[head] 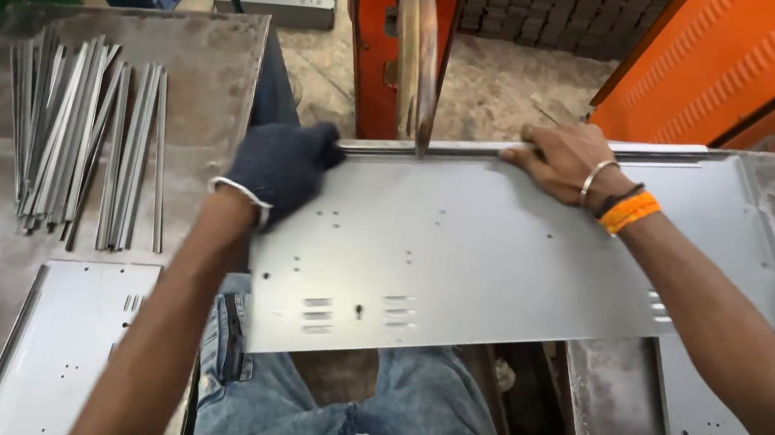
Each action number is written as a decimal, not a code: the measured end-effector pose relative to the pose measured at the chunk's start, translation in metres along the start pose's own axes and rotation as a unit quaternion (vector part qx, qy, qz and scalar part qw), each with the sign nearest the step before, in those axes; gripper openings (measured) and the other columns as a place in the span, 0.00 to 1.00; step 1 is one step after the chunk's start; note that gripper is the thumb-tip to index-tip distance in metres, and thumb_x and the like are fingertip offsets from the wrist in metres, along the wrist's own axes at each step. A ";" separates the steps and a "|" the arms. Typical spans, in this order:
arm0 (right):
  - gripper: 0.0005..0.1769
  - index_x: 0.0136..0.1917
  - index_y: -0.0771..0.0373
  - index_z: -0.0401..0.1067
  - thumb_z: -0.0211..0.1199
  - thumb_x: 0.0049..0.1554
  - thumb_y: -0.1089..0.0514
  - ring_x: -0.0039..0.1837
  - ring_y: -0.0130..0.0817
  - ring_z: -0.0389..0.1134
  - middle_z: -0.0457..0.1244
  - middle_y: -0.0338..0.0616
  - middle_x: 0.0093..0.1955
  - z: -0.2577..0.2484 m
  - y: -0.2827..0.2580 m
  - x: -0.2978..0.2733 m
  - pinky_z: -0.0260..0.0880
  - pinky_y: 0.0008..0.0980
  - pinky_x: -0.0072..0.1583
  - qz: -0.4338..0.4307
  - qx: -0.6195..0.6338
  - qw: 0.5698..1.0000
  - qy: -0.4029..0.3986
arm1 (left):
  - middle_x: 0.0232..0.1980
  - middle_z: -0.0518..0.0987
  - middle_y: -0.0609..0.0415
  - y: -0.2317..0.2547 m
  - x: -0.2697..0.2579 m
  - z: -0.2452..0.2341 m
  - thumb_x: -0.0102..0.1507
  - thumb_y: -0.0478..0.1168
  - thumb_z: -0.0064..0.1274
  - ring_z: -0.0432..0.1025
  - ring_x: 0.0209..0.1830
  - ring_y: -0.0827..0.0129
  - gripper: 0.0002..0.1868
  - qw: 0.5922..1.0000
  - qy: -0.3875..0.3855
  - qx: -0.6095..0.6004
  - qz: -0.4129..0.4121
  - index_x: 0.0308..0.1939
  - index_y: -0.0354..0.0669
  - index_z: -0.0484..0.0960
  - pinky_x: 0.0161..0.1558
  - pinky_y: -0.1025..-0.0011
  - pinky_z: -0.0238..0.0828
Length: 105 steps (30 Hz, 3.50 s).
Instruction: Spot welding metal strips to a metal panel at a manual workstation.
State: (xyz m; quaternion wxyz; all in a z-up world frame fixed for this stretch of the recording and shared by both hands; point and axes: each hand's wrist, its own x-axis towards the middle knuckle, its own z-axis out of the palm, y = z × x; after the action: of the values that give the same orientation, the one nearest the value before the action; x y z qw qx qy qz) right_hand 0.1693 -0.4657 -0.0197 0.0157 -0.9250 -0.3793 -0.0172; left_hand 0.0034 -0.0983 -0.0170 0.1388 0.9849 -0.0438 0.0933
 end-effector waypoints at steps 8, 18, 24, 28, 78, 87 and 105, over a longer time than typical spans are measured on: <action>0.33 0.47 0.62 0.75 0.50 0.64 0.30 0.39 0.55 0.69 0.66 0.56 0.31 0.004 0.009 -0.019 0.66 0.53 0.43 0.020 -0.018 1.000 0.008 | 0.37 0.83 0.39 0.021 0.001 0.007 0.60 0.41 0.53 0.78 0.38 0.40 0.12 1.000 0.008 0.002 0.004 0.48 0.49 0.81 0.40 0.45 0.71; 0.30 0.48 0.60 0.75 0.52 0.61 0.31 0.41 0.58 0.70 0.67 0.57 0.33 -0.013 0.001 -0.018 0.65 0.55 0.44 0.003 0.016 0.999 0.049 | 0.35 0.82 0.39 0.020 0.006 -0.016 0.64 0.53 0.53 0.77 0.37 0.42 0.14 1.000 0.013 -0.012 -0.020 0.41 0.48 0.83 0.39 0.48 0.72; 0.37 0.42 0.61 0.77 0.48 0.62 0.26 0.40 0.55 0.71 0.68 0.57 0.33 -0.002 0.061 -0.028 0.66 0.53 0.45 0.073 -0.036 0.997 -0.010 | 0.39 0.84 0.43 0.040 0.028 0.024 0.71 0.55 0.38 0.79 0.43 0.46 0.21 0.976 0.072 -0.206 -0.008 0.45 0.48 0.83 0.47 0.50 0.72; 0.36 0.45 0.61 0.78 0.49 0.61 0.27 0.39 0.57 0.70 0.68 0.58 0.32 0.004 0.095 -0.039 0.66 0.53 0.44 0.071 -0.027 0.997 -0.006 | 0.47 0.84 0.40 0.066 0.040 0.046 0.74 0.60 0.26 0.77 0.51 0.44 0.32 0.945 0.160 -0.284 0.014 0.51 0.45 0.84 0.52 0.53 0.70; 0.25 0.42 0.62 0.75 0.56 0.66 0.40 0.39 0.55 0.69 0.66 0.55 0.32 0.009 -0.079 0.020 0.64 0.53 0.47 -0.064 0.101 0.991 0.065 | 0.40 0.84 0.41 0.020 0.021 -0.004 0.67 0.63 0.47 0.79 0.41 0.44 0.25 0.995 -0.083 0.041 0.034 0.48 0.50 0.86 0.44 0.50 0.73; 0.18 0.54 0.57 0.74 0.55 0.65 0.42 0.42 0.55 0.70 0.67 0.55 0.36 0.010 -0.086 0.017 0.65 0.53 0.48 -0.020 0.096 0.995 0.026 | 0.35 0.84 0.39 0.040 0.033 -0.007 0.64 0.76 0.39 0.79 0.37 0.44 0.40 0.991 -0.108 0.074 -0.016 0.34 0.45 0.89 0.45 0.50 0.75; 0.08 0.52 0.68 0.70 0.56 0.62 0.62 0.49 0.62 0.68 0.67 0.62 0.44 0.014 -0.052 0.005 0.67 0.54 0.52 -0.140 0.173 0.964 0.143 | 0.40 0.85 0.40 -0.032 -0.026 -0.038 0.65 0.76 0.36 0.79 0.45 0.43 0.39 0.977 -0.127 0.147 -0.085 0.36 0.49 0.89 0.51 0.51 0.74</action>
State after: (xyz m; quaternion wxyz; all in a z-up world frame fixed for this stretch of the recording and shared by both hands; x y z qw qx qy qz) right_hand 0.1367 -0.4243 -0.0327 0.2273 -0.8336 -0.4962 -0.0850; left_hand -0.0248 -0.0551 0.0050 -0.0064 0.9985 0.0369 -0.0387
